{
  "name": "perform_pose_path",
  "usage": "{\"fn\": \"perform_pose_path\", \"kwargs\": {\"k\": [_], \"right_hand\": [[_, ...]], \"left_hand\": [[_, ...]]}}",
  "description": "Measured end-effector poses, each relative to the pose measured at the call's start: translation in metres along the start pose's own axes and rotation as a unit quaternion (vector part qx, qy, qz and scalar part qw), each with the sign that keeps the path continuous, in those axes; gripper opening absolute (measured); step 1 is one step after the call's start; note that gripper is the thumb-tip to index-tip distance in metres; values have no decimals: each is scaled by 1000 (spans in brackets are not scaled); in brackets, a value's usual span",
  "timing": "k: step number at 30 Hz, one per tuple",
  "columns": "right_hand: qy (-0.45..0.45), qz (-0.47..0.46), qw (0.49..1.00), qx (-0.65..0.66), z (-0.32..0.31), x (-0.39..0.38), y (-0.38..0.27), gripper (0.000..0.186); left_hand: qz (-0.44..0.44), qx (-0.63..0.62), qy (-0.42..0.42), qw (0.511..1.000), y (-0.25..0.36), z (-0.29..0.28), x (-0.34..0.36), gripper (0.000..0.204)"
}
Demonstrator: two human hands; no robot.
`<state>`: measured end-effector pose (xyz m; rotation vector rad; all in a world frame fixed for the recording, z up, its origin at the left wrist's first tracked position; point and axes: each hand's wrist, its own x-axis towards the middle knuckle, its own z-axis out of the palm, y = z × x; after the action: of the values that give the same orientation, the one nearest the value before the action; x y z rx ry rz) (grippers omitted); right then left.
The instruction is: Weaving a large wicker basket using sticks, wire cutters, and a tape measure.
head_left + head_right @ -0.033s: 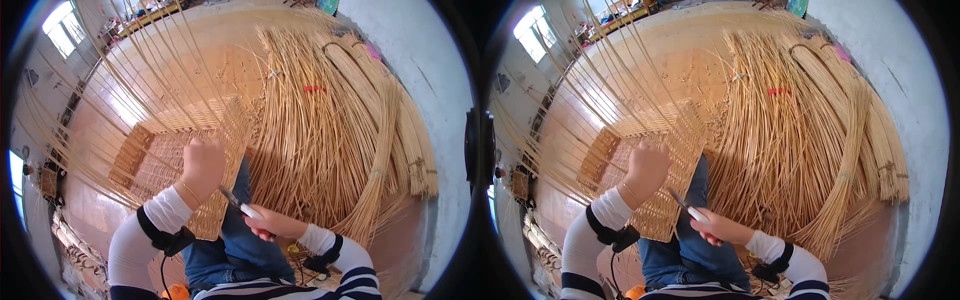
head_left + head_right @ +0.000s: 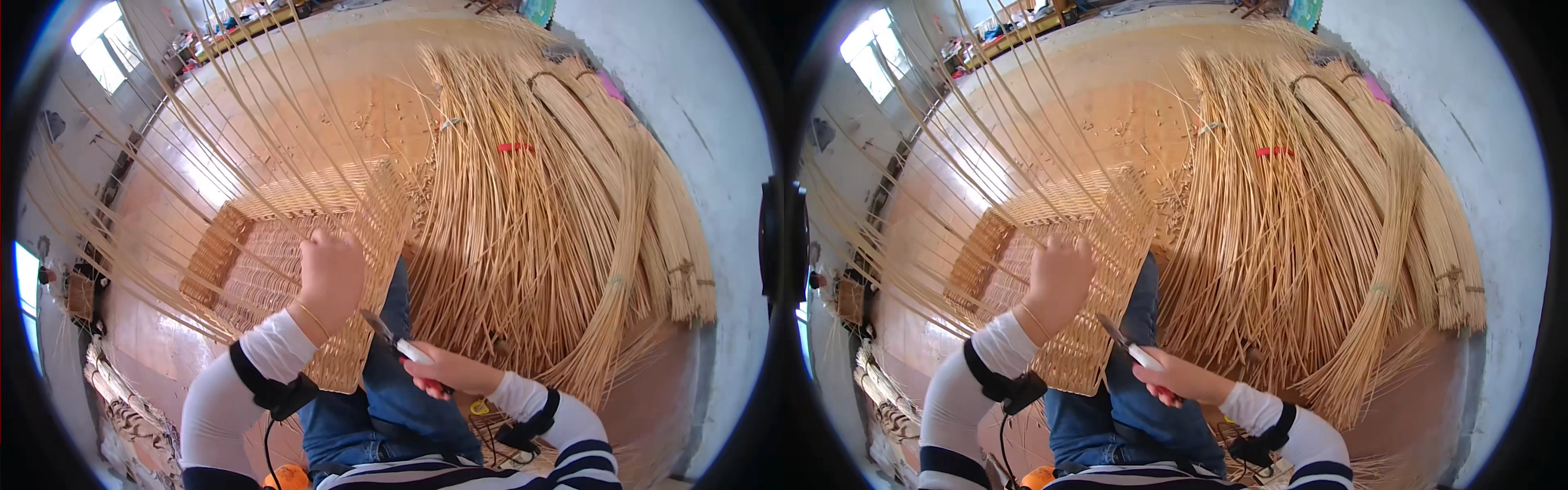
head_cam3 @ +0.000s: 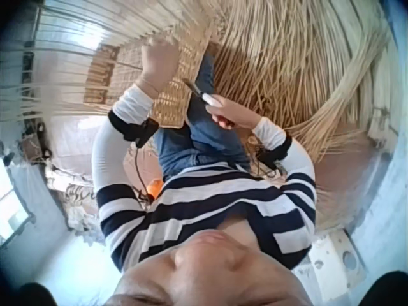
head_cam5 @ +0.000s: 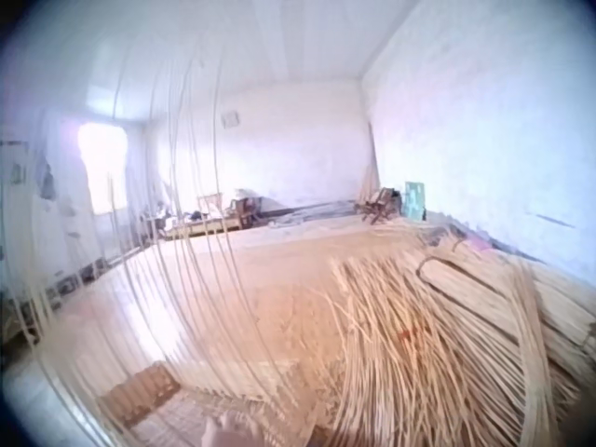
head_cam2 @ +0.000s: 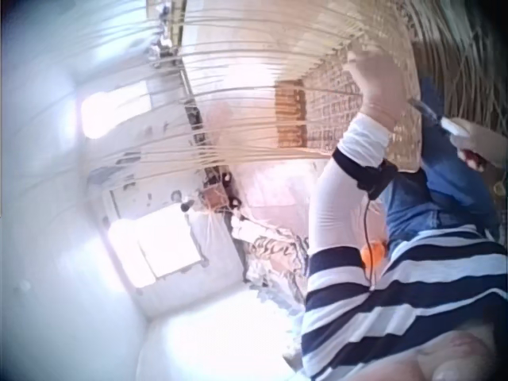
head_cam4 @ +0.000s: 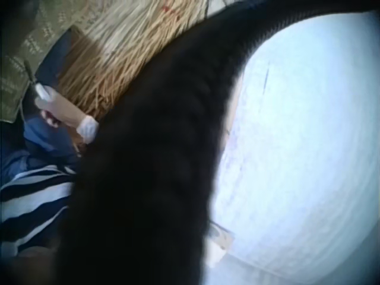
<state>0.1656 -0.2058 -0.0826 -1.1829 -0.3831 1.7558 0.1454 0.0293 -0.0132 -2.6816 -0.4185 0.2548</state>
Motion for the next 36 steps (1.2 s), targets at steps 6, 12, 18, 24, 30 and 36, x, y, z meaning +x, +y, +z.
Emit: {"fn": "perform_pose_path", "kwargs": {"k": [6, 12, 18, 24, 30, 36], "right_hand": [[41, -5, 998, 49, -3, -10, 30, 53], [24, -71, 997, 37, 19, 1, 7, 43], [-94, -31, 994, -49, 66, 30, -12, 55], [-163, 13, 982, -97, 105, 47, -19, 59], [-146, 32, 981, -125, 111, 43, -6, 69], [-144, -13, 973, -182, 116, 54, -20, 73]], "left_hand": [[0, -74, 199, 977, -17, 54, -43, 52], [-6, -172, 132, 976, -76, 44, -125, 51], [-24, -211, 121, 970, -136, 59, -229, 50], [-104, -231, 89, 963, -133, 65, -308, 51], [-284, -295, 232, 882, -84, 46, -316, 41], [-246, -253, 215, 911, -83, 72, -283, 27]]}}
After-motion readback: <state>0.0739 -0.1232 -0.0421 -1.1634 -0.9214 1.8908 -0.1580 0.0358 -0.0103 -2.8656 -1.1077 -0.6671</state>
